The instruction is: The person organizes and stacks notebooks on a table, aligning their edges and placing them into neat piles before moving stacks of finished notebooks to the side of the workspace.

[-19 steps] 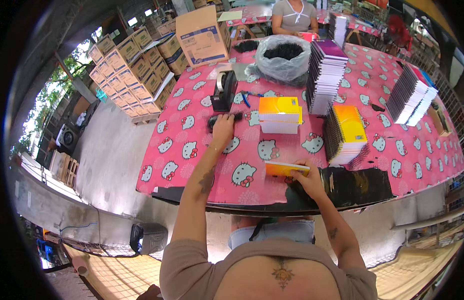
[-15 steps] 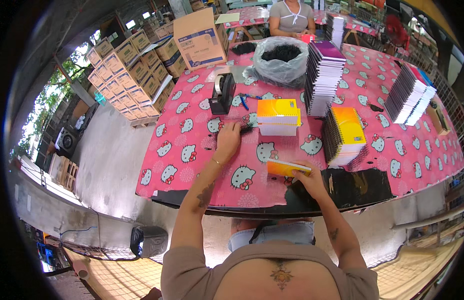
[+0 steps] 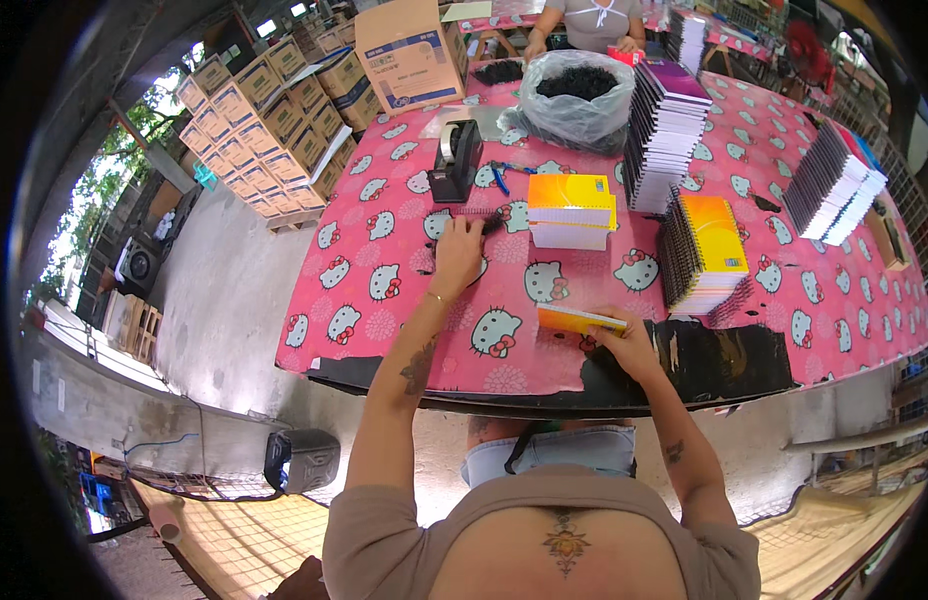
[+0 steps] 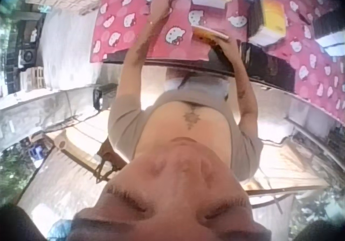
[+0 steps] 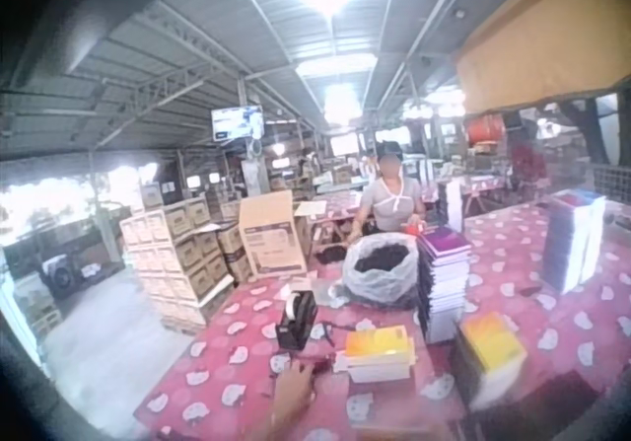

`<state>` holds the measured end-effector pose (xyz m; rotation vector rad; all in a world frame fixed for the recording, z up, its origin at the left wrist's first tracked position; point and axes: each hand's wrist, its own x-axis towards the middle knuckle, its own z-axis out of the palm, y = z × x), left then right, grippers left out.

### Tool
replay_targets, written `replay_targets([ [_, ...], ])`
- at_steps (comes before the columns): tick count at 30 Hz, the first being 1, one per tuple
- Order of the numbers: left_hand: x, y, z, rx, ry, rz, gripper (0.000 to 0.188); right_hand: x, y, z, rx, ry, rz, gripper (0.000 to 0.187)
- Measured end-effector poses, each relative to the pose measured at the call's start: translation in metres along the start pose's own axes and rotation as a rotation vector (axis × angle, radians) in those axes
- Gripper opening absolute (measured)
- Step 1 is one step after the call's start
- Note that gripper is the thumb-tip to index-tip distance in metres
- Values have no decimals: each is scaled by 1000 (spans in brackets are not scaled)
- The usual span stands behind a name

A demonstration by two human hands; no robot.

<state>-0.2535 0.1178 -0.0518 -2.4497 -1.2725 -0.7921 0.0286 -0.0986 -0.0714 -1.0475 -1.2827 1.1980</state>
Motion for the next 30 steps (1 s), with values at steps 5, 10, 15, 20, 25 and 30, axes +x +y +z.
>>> replay_targets([
  [5, -13, -8, -11, 77, 41, -86, 29, 1, -2, 2, 18, 6, 6, 28],
  [10, -36, 48, -52, -199, -13, -70, 27, -2, -6, 2, 80, -32, 50, 32],
  [15, -63, 110, -112, -766, -163, -259, 16, -4, 3, 0, 60, -22, 38, 31],
  [20, -86, 116, -104, -850, -30, -287, 15, -2, 6, 3, 100, -44, 79, 31],
  [25, -84, 111, -99, -779, -45, -194, 13, -2, 6, 1, 102, -32, 81, 30],
  [30, -78, 111, -97, -761, -89, -277, 14, -1, 6, 3, 85, -34, 60, 28],
])
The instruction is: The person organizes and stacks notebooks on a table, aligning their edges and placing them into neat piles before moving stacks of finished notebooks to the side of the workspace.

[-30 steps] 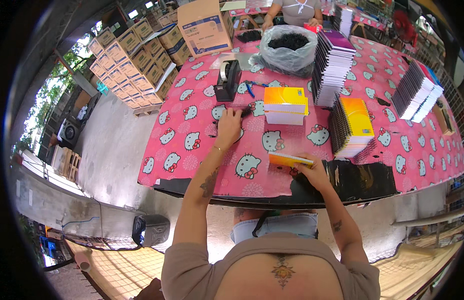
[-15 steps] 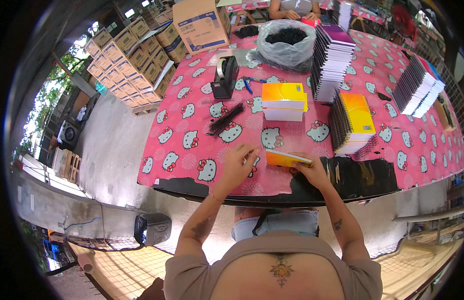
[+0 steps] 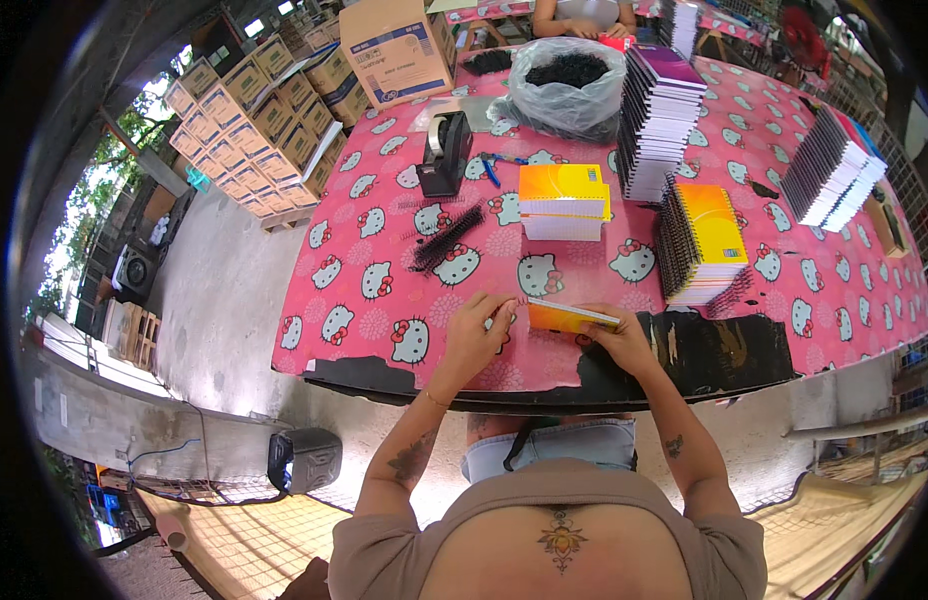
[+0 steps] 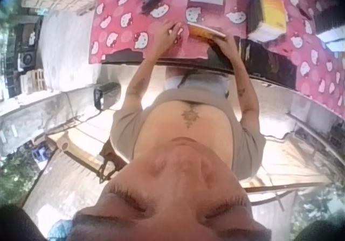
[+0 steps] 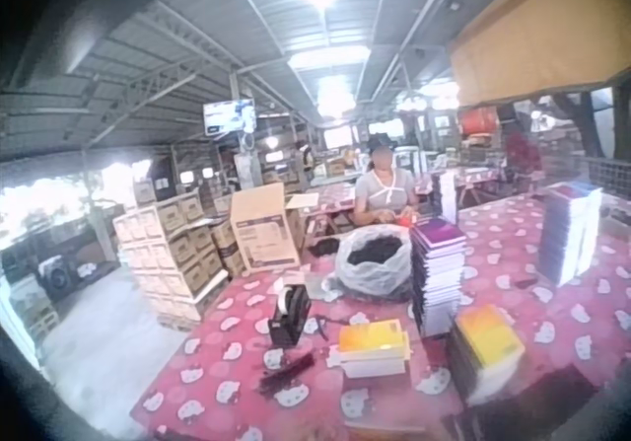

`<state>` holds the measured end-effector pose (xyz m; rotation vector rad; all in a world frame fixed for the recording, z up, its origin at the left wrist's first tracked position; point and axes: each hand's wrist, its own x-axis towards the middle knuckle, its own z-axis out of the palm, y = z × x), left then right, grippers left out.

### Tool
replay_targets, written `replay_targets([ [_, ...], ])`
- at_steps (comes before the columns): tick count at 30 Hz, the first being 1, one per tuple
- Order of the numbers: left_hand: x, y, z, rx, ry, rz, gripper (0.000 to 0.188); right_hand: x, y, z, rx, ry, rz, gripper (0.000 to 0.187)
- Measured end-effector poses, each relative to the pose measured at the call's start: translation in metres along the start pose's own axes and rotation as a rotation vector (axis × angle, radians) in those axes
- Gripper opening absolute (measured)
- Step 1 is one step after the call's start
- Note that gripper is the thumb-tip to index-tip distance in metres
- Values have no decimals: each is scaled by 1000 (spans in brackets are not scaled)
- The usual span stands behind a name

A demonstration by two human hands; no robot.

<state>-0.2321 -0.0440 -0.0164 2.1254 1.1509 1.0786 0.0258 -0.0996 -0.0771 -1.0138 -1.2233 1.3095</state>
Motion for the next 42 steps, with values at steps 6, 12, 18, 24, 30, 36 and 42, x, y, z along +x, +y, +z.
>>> replay_targets([
  [6, 16, -6, -6, 113, -225, 180, 19, -1, -4, -5, -119, -11, -44, 26],
  [12, 21, 21, -3, 350, -228, 270, 48, -13, -15, 5, -25, 1, -22, 28],
  [18, -42, 19, 43, 691, -87, 389, 77, -22, -30, 26, -35, 222, -66, 28],
  [24, -4, 32, 28, 779, -186, 304, 81, -21, -42, 30, 9, 166, -29, 29],
  [30, 15, 44, 25, 710, -35, 349, 82, -20, -31, 30, 51, 150, -26, 29],
  [36, -17, 38, 38, 993, -261, 383, 87, -26, -45, 34, 92, 138, -28, 28],
  [42, -27, 36, 50, 655, -194, 444, 90, -24, -46, 30, 137, 121, -7, 25],
])
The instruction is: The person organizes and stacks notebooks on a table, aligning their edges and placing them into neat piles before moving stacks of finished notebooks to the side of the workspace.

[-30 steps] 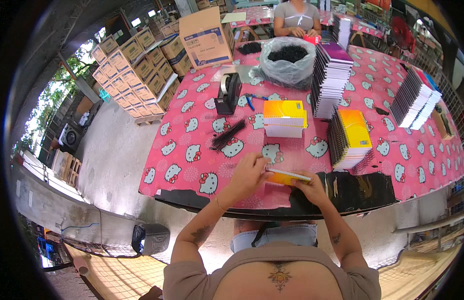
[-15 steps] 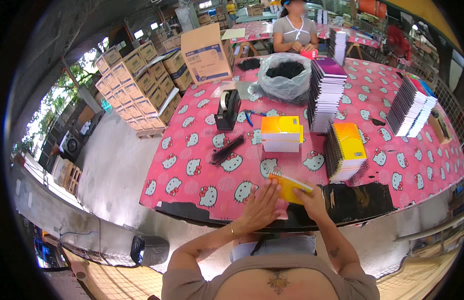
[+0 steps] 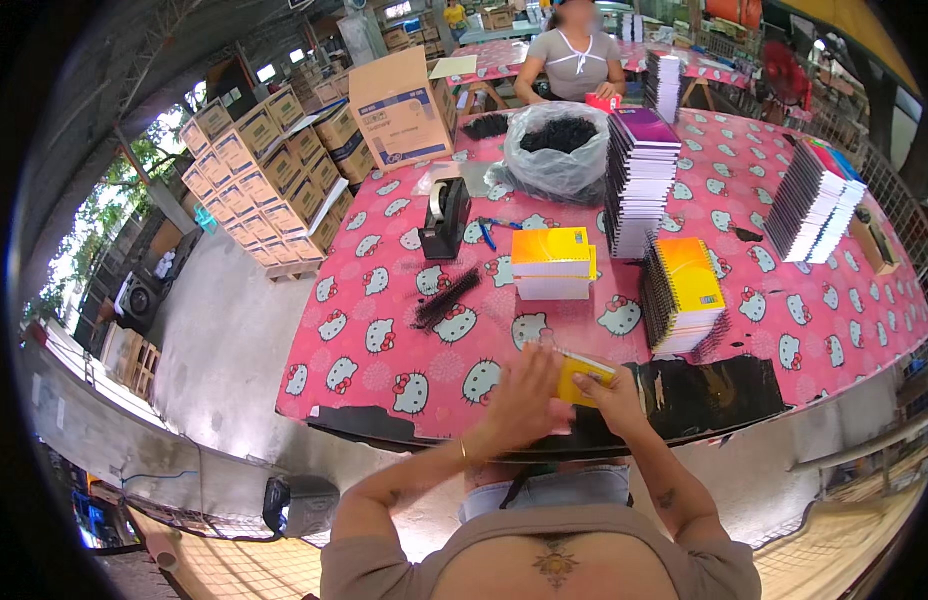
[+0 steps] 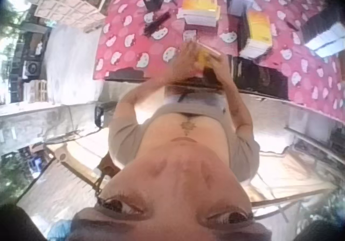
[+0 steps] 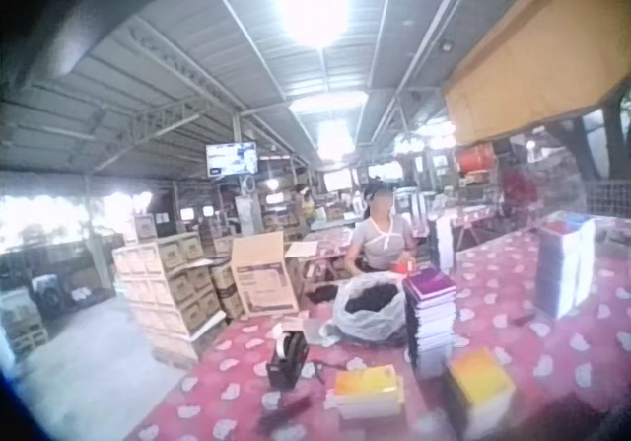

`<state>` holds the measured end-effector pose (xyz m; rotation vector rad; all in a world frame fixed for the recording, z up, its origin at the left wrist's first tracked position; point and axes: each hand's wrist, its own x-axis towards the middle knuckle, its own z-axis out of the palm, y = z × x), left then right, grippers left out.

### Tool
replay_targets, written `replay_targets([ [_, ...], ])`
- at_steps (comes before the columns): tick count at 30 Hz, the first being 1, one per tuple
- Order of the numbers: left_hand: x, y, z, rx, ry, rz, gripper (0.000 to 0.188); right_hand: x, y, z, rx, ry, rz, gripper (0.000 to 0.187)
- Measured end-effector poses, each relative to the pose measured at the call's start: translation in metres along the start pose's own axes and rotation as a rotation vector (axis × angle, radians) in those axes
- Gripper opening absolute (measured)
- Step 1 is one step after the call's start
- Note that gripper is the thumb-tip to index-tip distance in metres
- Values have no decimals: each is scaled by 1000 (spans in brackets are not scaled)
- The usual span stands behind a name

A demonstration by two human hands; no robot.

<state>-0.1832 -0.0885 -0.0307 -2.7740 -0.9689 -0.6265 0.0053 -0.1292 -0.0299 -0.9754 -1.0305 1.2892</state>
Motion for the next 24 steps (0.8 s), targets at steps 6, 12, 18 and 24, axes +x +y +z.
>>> replay_targets([
  [6, 42, -5, -26, 54, 19, -17, 88, 3, 20, -5, -114, -64, -38, 24],
  [12, 49, 6, -20, -41, 109, 1, 87, 5, 28, -14, -89, -85, -57, 27],
  [18, 13, 25, 6, -114, 17, 91, 88, 2, 12, -11, -16, 52, -20, 21],
  [24, 23, 14, 3, -125, -28, 75, 88, 16, 29, -18, -103, -43, -53, 22],
])
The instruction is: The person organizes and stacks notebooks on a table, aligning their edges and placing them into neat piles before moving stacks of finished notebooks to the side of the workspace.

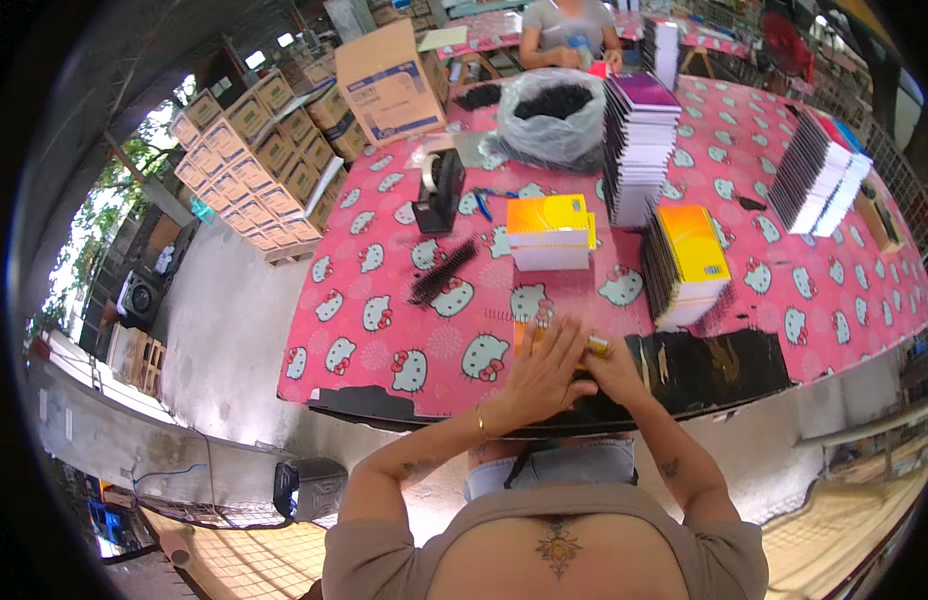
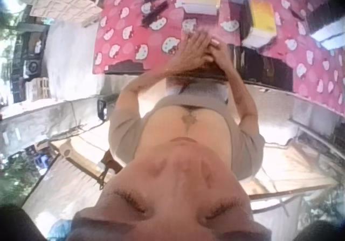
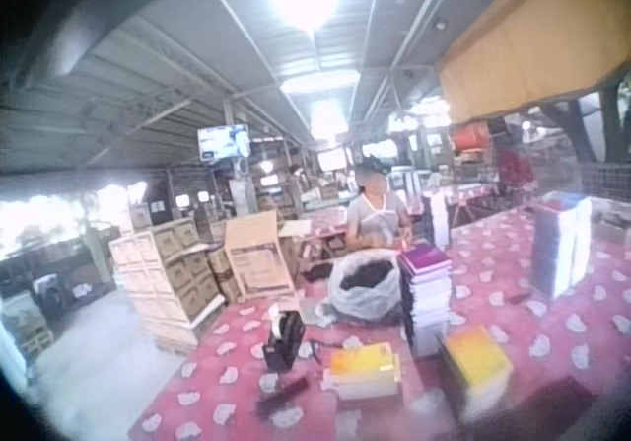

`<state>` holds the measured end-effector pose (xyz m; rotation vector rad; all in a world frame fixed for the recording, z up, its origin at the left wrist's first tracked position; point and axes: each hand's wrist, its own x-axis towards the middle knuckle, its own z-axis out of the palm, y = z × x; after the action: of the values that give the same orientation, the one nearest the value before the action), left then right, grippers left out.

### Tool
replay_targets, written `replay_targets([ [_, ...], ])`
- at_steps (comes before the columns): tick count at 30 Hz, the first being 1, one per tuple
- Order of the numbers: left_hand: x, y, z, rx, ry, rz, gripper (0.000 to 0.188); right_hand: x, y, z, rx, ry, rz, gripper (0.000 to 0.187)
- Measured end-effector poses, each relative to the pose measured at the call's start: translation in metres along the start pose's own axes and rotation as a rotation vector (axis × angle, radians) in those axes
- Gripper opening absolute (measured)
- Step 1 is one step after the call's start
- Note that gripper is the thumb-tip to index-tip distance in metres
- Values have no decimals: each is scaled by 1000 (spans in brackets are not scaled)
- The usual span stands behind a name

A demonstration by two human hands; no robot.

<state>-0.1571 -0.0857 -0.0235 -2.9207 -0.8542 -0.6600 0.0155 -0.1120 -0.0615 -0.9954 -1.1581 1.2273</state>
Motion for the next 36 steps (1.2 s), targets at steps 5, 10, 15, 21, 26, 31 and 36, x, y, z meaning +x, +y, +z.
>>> replay_targets([
  [5, 11, 1, -2, 7, -74, -71, 82, 2, 9, -5, -186, -46, -68, 22],
  [10, -14, 3, 12, -126, 44, -6, 70, 6, 27, -5, -25, -106, -38, 20],
  [15, 17, -24, -4, -155, 47, -44, 40, 8, 17, -3, -66, -93, 0, 19],
  [21, 33, -15, -15, -213, 114, -12, 23, 7, 14, -11, -261, -126, 27, 21],
  [26, 26, -16, -7, -242, 132, -8, 22, 3, -14, -7, -408, -119, -21, 25],
  [31, 21, -13, -7, -241, 102, -16, 19, -14, -16, -31, -360, 18, -160, 29],
  [36, 21, -15, -4, -251, 125, 4, 20, -12, -43, -44, -460, -9, -110, 22],
])
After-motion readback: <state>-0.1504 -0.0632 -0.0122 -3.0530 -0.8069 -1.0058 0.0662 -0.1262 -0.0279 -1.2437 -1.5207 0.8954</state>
